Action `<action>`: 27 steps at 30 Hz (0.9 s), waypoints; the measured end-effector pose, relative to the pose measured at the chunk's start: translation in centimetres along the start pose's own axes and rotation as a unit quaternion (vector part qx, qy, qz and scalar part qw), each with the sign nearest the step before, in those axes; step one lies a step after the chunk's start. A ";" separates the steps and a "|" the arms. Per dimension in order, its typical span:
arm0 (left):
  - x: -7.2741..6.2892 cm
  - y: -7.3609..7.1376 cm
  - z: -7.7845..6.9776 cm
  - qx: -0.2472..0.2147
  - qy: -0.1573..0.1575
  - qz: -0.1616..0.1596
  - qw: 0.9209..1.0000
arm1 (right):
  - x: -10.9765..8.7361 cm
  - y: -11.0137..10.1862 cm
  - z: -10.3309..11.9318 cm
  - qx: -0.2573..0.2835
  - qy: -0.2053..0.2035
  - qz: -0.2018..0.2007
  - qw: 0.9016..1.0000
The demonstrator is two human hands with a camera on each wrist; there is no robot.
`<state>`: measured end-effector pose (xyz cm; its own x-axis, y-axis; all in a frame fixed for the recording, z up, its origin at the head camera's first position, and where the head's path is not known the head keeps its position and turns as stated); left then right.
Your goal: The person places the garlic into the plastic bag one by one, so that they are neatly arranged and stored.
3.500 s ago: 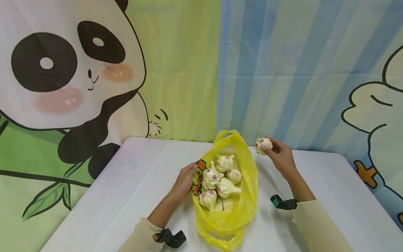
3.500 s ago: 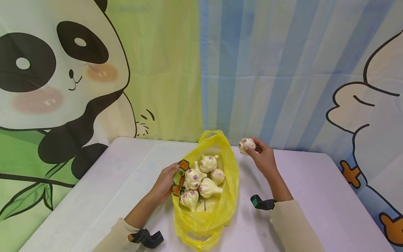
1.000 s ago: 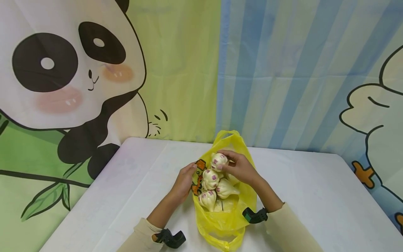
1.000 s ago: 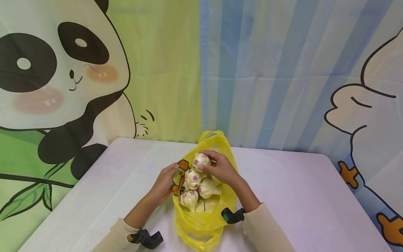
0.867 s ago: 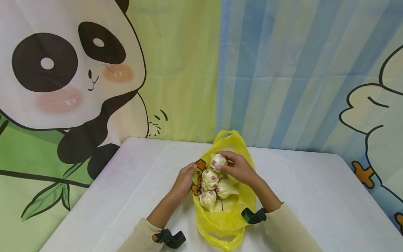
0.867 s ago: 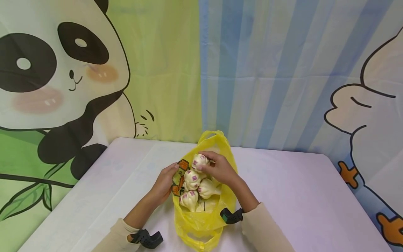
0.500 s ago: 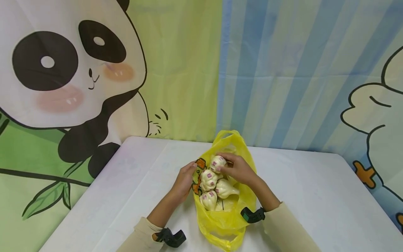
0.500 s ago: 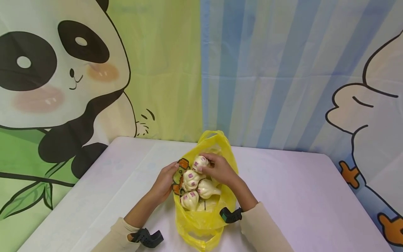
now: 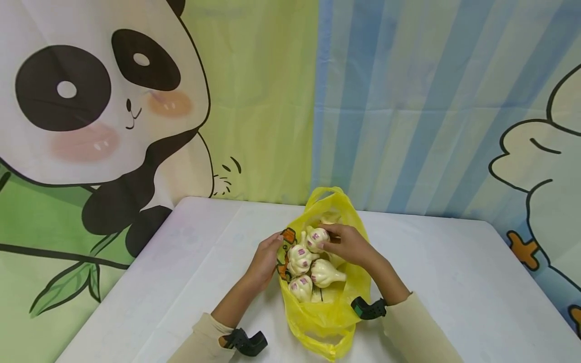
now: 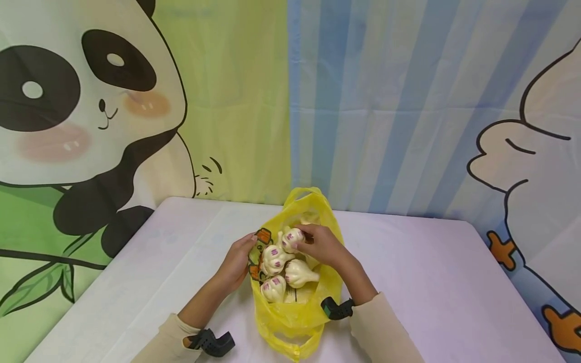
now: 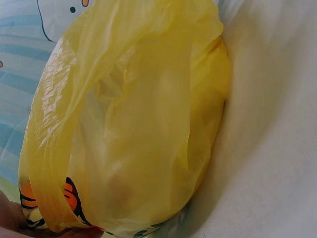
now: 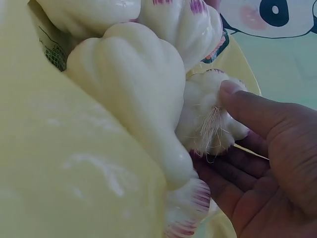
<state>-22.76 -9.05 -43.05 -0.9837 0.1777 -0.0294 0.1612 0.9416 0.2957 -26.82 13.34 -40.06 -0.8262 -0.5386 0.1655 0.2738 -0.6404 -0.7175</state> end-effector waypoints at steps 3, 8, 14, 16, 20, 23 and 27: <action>0.0 0.0 0.0 -0.002 0.002 0.002 1.000 | 0.0 0.1 -0.2 -0.001 0.005 0.003 1.000; -0.2 0.0 -0.1 -0.002 0.002 0.002 1.000 | -0.1 0.2 -0.5 0.007 0.010 0.005 1.000; -0.2 0.1 -0.1 -0.001 0.001 0.002 1.000 | -0.3 0.1 -0.6 0.005 0.008 0.001 1.000; -0.1 0.1 -0.1 -0.001 0.000 0.003 1.000 | -0.4 0.0 -0.6 0.004 0.011 -0.001 1.000; -0.1 0.2 -0.2 -0.001 -0.001 0.004 1.000 | -0.5 -0.1 -0.8 0.008 0.012 -0.003 1.000; 0.0 0.1 -0.2 0.000 -0.002 0.000 1.000 | -0.5 -0.2 -0.8 0.006 0.004 -0.003 1.000; 0.1 0.0 0.0 0.001 -0.004 -0.007 1.000 | -0.6 -0.2 -0.8 0.011 -0.001 0.005 1.000</action>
<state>-22.90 -9.07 -43.02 -0.9850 0.1676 -0.0410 0.1485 0.9445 0.2930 -26.80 14.26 -40.58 -0.8222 -0.5464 0.1596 0.2933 -0.6469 -0.7039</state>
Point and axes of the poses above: each hand's wrist, its own x-axis towards the middle knuckle, its own y-axis out of the palm, z = x × y, the point moved 2 cm from there along x, towards the middle knuckle, and after that the axes turned 8 degrees about -x, right-handed, at the moved point
